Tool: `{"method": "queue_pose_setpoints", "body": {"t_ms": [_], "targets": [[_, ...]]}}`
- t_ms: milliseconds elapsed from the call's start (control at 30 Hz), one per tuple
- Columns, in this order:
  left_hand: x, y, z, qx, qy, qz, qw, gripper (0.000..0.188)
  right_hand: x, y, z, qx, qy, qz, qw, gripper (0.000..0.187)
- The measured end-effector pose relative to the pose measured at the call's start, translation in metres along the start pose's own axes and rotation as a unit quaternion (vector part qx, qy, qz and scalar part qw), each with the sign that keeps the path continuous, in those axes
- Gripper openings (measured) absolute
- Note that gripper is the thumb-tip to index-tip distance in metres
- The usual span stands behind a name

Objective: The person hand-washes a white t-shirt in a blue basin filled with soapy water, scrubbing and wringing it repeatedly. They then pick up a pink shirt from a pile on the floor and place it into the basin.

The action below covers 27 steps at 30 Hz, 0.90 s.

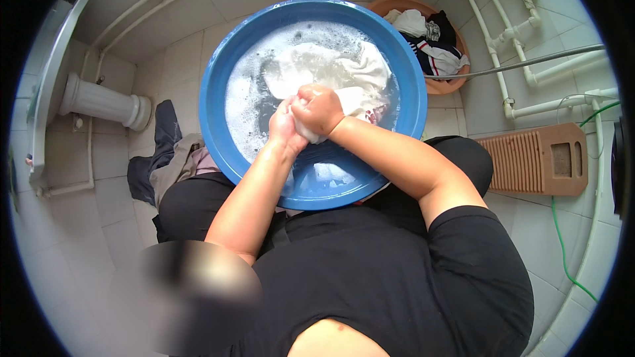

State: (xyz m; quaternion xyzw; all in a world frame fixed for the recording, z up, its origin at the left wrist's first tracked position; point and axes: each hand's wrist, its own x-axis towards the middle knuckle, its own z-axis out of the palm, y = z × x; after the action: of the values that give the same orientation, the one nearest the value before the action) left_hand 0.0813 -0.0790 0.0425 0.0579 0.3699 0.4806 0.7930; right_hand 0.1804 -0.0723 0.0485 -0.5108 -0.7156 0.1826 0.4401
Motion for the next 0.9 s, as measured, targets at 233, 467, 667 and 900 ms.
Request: {"method": "queue_pose_setpoints", "body": {"t_ms": [233,467,667,900], "targets": [[0.012,-0.006,-0.036,-0.019,-0.07,0.028,0.997,0.026,-0.012,-0.009,0.014,0.04,-0.016,-0.051,0.998,0.015],[0.009,0.013,-0.005,0.077,0.072,0.183,0.977,0.031,0.054,0.06,-0.027,-0.09,-0.094,0.255,0.958,0.041],[0.013,0.014,-0.017,0.149,0.174,0.121,0.966,0.042,0.042,0.097,-0.042,-0.276,-0.331,0.261,0.864,0.049],[0.029,0.011,-0.035,0.09,0.04,0.062,0.993,0.039,0.016,0.038,-0.001,-0.025,-0.062,0.004,0.998,0.029]]}}
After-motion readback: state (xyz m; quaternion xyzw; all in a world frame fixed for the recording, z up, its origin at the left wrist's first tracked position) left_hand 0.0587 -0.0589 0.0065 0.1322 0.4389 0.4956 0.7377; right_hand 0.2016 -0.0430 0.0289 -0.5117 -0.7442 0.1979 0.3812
